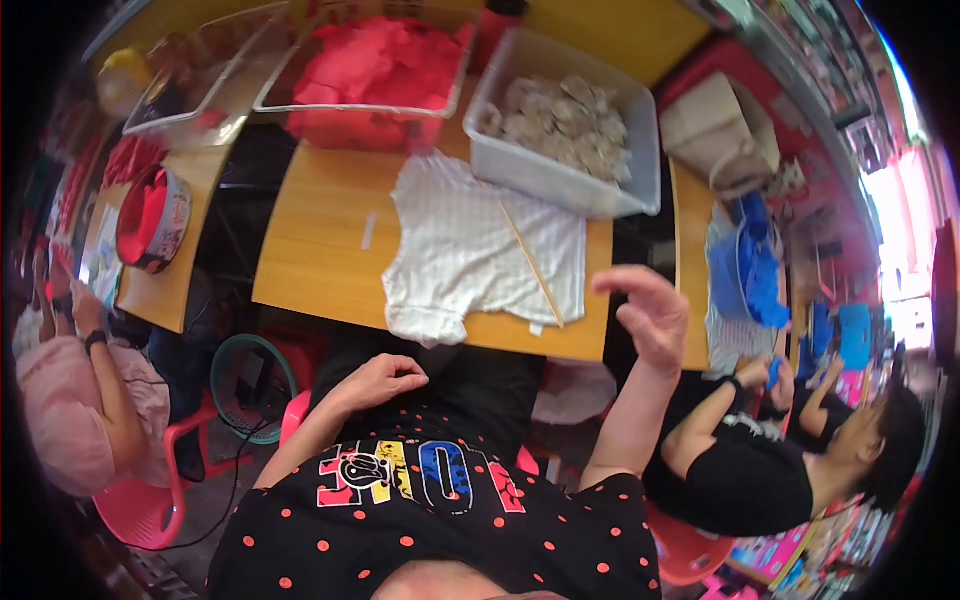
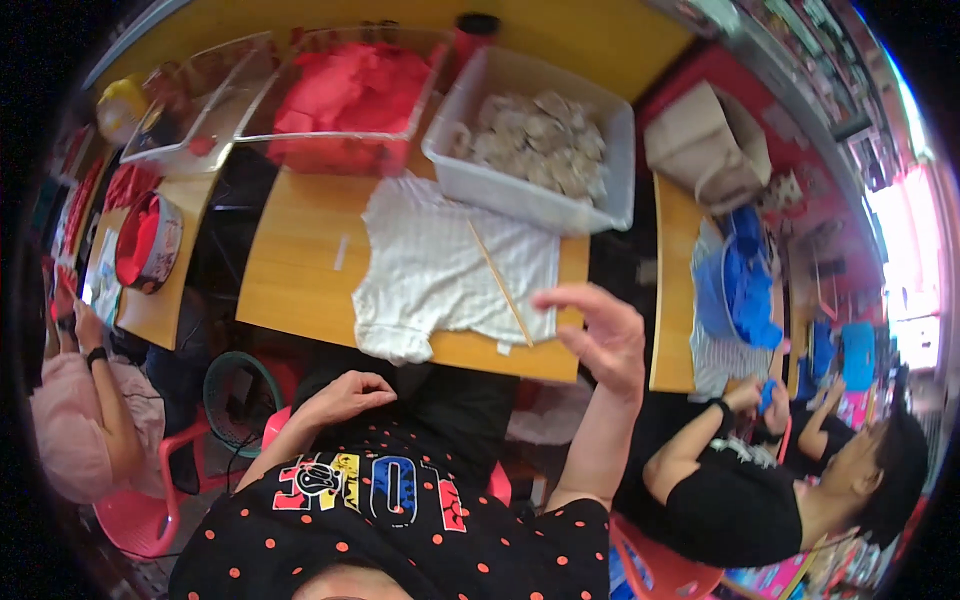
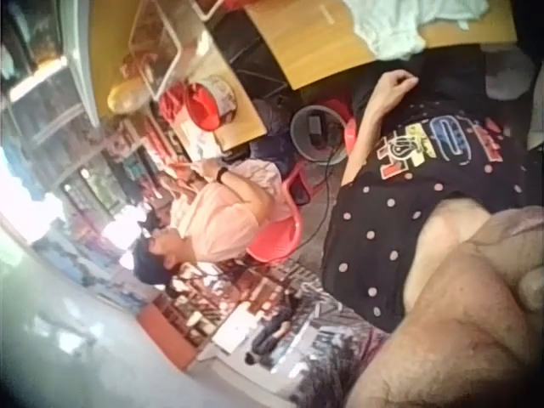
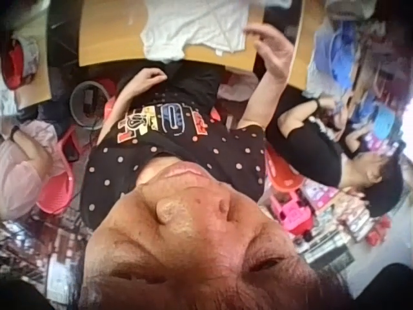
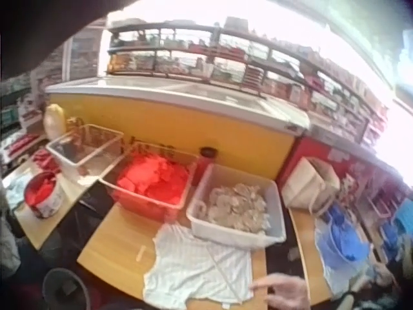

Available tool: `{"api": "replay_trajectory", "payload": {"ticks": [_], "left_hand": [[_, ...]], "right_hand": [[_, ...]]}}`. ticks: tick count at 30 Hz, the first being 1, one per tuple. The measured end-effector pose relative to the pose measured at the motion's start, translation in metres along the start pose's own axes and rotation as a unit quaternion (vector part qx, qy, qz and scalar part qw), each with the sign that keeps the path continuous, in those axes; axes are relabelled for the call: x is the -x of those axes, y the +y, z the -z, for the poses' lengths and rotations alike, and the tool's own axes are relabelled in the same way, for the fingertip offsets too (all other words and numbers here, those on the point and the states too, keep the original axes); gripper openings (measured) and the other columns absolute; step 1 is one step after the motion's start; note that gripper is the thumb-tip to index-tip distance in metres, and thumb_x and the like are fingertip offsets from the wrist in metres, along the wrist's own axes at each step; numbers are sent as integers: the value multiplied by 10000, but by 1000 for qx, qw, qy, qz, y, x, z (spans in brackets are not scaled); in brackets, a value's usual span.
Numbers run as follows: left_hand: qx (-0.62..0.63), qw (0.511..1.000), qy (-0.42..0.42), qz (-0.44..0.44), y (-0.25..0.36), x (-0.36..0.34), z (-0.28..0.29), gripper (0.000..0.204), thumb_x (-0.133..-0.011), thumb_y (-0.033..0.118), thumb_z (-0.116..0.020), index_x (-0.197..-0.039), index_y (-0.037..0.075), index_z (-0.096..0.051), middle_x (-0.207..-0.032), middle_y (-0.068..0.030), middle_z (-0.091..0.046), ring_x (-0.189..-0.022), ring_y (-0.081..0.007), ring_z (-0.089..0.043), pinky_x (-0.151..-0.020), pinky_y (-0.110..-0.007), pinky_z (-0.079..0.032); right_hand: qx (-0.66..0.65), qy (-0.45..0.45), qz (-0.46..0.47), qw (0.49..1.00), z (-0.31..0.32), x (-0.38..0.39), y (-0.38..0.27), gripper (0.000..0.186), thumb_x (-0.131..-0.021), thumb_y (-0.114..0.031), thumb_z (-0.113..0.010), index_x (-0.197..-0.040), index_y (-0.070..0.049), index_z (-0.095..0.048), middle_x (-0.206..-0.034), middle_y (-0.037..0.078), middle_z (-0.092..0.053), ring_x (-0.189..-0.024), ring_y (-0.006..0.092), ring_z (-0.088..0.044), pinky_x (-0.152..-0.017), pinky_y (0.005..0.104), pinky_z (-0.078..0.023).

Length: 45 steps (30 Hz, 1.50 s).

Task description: The recorder is crafting a decorative rose from red leather pieces and white stuffing material.

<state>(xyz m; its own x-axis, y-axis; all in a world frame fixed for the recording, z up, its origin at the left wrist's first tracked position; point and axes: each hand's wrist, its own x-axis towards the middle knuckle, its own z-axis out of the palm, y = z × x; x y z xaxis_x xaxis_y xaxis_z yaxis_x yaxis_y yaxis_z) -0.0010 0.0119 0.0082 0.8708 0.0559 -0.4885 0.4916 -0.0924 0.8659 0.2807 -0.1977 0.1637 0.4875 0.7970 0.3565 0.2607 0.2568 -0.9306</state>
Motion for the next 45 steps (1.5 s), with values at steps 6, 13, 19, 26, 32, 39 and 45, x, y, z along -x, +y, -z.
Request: {"api": "replay_trajectory", "payload": {"ticks": [6,13,19,26,32,39,45], "left_hand": [[69,994,80,-18,-1,33,42,265,-887,222,-603,-1013,-8,-640,-902,-60,-653,-832,-104,-575,-752,-251,-459],[277,955,107,-17,-40,46,64,210,-903,162,-588,-1026,3,-649,-957,-45,-646,-888,-97,-574,-807,-236,-459],[232,964,125,-32,-35,37,73,237,-911,188,-583,-1038,-6,-632,-939,-35,-639,-878,-94,-566,-801,-233,-445],[326,934,144,-11,-56,48,77,216,-904,169,-588,-1012,-9,-645,-922,-40,-649,-869,-91,-573,-797,-232,-447],[311,923,213,-79,-34,55,97,200,-898,170,-601,-921,-22,-652,-897,-40,-657,-852,-89,-580,-786,-229,-452],[258,919,277,-110,19,51,95,224,-902,193,-603,-886,-25,-651,-837,-32,-652,-806,-85,-587,-758,-236,-465],[362,848,303,-239,66,38,87,252,-925,185,-555,-1082,-10,-583,-974,-66,-649,-919,-133,-611,-846,-282,-475]], "right_hand": [[323,40,-36,945,-26,-196,42,252,-850,-154,-630,-1077,-45,-649,-954,77,-684,-844,128,-630,-781,253,-481],[322,-104,87,937,-137,-311,80,275,-866,-194,-623,-1076,-17,-643,-1005,131,-673,-897,177,-644,-790,285,-492],[676,-103,40,728,-227,-363,156,370,-824,-320,-669,-1073,-50,-629,-1068,156,-638,-978,268,-624,-832,372,-494],[506,-53,-44,860,-206,-380,169,390,-700,-261,-761,-1013,-52,-656,-1007,159,-654,-952,284,-633,-802,376,-501],[385,4,18,923,-186,-353,151,255,-767,-229,-695,-909,-17,-695,-795,169,-670,-787,291,-665,-729,365,-502],[236,35,-14,971,-162,-296,101,206,-813,-168,-676,-903,17,-690,-732,78,-674,-647,87,-580,-601,242,-442],[-117,-24,-144,982,-184,-151,59,114,-818,-75,-690,-878,20,-671,-743,-6,-629,-632,38,-521,-568,179,-394]]}}
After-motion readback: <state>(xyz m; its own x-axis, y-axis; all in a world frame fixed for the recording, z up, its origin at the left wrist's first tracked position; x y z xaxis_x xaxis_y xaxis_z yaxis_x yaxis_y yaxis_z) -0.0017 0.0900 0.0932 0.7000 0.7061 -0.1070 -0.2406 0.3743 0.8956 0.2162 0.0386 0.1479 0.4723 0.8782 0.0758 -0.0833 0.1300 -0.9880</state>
